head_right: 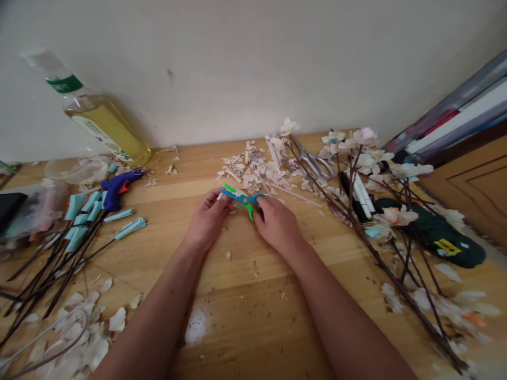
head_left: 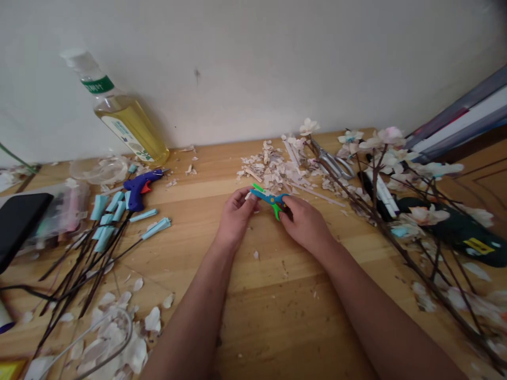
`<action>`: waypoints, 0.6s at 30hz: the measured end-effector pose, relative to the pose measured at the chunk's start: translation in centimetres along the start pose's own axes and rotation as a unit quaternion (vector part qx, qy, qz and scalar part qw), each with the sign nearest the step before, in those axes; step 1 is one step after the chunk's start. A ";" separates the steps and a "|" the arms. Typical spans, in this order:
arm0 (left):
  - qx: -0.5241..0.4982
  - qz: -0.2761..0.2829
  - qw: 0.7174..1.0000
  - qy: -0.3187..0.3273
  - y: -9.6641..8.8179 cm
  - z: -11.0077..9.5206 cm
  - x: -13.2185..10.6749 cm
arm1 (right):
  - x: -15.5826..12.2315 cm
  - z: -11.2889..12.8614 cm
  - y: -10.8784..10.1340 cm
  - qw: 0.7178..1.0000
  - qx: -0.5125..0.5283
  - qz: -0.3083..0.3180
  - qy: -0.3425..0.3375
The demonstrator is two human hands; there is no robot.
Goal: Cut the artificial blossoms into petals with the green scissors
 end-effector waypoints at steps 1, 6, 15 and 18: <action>-0.027 0.002 0.999 -0.016 0.1 0.1 -0.1 | 0.0 0.1 0.1 1.000 -0.001 -0.003 0.002; -0.088 -0.018 0.996 -0.029 0.3 0.6 -0.2 | -0.1 0.3 0.2 1.000 0.000 0.002 0.000; 0.085 -0.008 0.996 0.039 -0.6 -0.1 0.3 | -0.1 0.0 -0.1 1.000 0.000 0.007 -0.007; 0.049 -0.010 0.998 0.028 -0.6 -0.1 0.4 | 0.0 -0.4 0.0 1.000 0.000 0.005 0.002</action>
Point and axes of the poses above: each hand's wrist, its own x-axis towards the middle knuckle, its own y-axis out of the palm, z = x × y, the point moved 2 cm from there along x, towards the middle knuckle, and after that the axes turned 7 degrees about -z, right-handed, at the moved point
